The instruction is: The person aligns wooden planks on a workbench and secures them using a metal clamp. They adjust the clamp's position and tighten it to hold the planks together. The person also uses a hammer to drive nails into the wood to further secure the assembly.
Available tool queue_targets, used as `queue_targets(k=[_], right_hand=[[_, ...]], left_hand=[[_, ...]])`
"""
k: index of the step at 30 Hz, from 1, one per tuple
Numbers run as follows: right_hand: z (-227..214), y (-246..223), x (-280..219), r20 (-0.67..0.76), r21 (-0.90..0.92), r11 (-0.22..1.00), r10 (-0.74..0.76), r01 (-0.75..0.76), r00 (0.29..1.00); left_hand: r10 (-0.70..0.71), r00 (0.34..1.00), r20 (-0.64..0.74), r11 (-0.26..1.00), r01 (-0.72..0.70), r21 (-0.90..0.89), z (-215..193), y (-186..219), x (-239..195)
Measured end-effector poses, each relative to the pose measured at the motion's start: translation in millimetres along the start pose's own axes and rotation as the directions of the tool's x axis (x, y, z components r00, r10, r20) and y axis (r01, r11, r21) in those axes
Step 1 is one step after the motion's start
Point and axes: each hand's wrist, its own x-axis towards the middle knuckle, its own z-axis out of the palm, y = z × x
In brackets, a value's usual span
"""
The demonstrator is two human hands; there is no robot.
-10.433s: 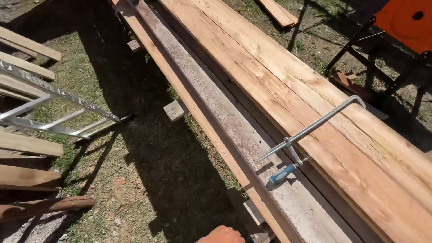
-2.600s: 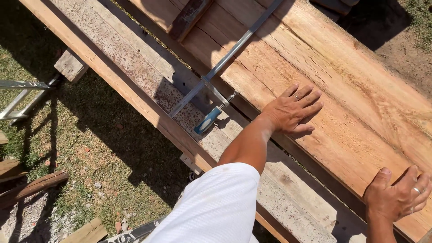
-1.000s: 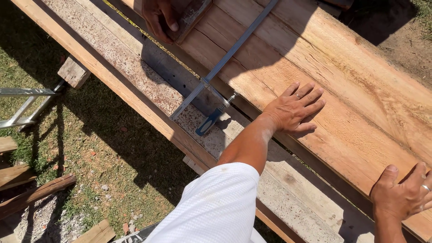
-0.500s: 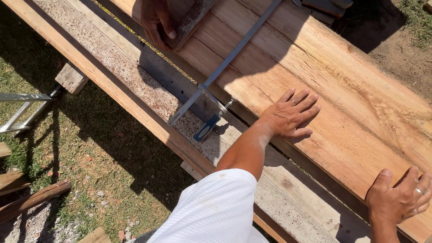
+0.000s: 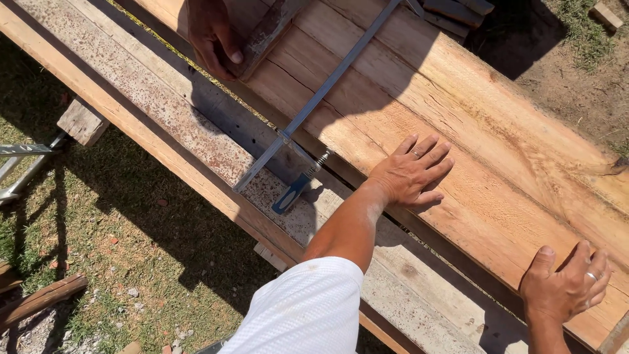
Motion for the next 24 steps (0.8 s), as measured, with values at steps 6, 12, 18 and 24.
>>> queue_targets(k=[6, 12, 18, 24], right_hand=[[-6.3, -9.6, -0.4, 0.018, 0.004, 1.000, -0.008, 0.008, 1.000], [-0.4, -2.4, -1.2, -0.028, -0.006, 0.994, -0.112, 0.112, 0.993], [-0.6, -4.2, -3.2, 0.021, -0.099, 0.991, -0.087, 0.089, 0.996], [2.7, 0.5, -2.7, 0.038, -0.079, 0.997, -0.012, 0.015, 0.999]], left_hand=[[-0.009, 0.996, 0.094, 1.000, 0.011, -0.018, 4.7, -0.1, 1.9], [-0.005, 0.998, 0.061, 1.000, 0.004, 0.018, 5.3, 0.7, 2.1], [0.000, 1.000, 0.014, 1.000, 0.000, 0.005, 14.8, 0.7, 1.8], [-0.011, 0.999, 0.049, 1.000, 0.010, 0.015, 0.3, 1.3, 1.3]])
